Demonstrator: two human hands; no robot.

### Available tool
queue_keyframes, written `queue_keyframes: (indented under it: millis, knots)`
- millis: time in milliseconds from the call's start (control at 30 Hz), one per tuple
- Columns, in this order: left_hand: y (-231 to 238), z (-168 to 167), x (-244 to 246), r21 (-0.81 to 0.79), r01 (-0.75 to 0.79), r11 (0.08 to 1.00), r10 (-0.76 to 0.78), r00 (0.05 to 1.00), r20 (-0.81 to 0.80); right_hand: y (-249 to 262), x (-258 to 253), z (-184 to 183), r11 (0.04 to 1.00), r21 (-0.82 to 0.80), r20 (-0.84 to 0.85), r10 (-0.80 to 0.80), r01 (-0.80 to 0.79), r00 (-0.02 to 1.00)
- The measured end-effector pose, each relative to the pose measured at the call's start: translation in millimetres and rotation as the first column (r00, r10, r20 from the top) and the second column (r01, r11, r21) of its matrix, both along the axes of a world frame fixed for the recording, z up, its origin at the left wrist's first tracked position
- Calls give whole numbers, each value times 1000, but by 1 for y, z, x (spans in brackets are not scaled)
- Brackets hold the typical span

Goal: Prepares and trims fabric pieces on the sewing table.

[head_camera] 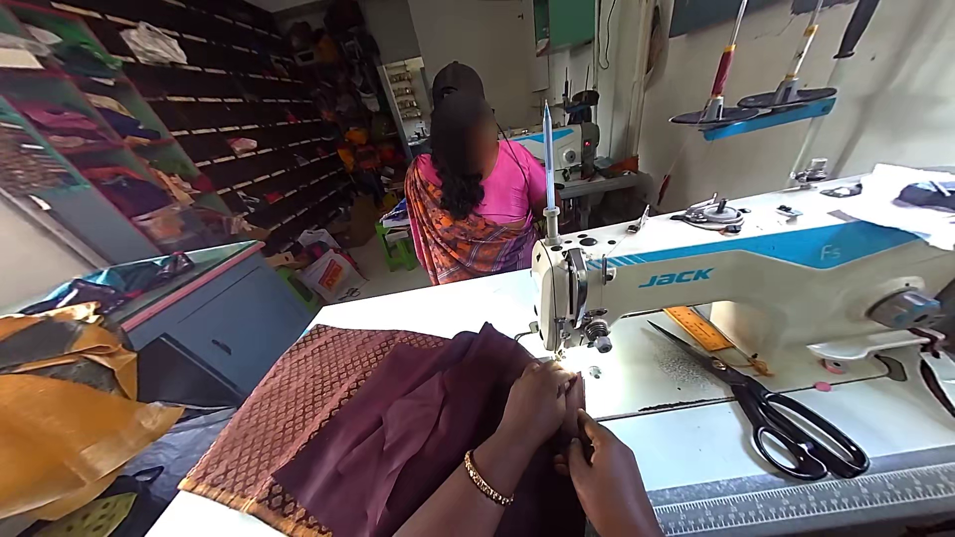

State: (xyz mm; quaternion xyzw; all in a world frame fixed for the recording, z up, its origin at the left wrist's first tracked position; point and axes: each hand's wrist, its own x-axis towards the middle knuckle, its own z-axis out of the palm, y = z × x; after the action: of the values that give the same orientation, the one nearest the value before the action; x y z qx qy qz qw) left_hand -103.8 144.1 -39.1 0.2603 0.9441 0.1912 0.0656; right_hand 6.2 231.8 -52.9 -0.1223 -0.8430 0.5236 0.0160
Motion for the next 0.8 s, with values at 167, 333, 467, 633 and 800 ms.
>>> queue_keyframes:
  millis: [167, 333, 467, 633, 800]
  knots:
    - [0, 0, 0, -14, 12, 1000, -11, 1000, 9, -1, 0, 0, 1000, -1, 3, -9, 9, 1000]
    - [0, -1, 0, -26, 20, 999, -20, 1000, 9, -1, 0, -1, 1000, 4, -5, -11, 11, 1000]
    - [1, -2, -1, -54, 37, 998, -37, 999, 7, 0, 0, -3, 1000, 23, -32, -8, 9, 999]
    - [4, -1, 2, -109, 35, 993, -36, 999, -7, 0, -1, -6, 1000, 17, -33, -6, 6, 999]
    - [8, -5, 9, -220, 35, 975, -82, 975, -209, 5, -2, 0, 993, -118, 35, 10, -6, 999]
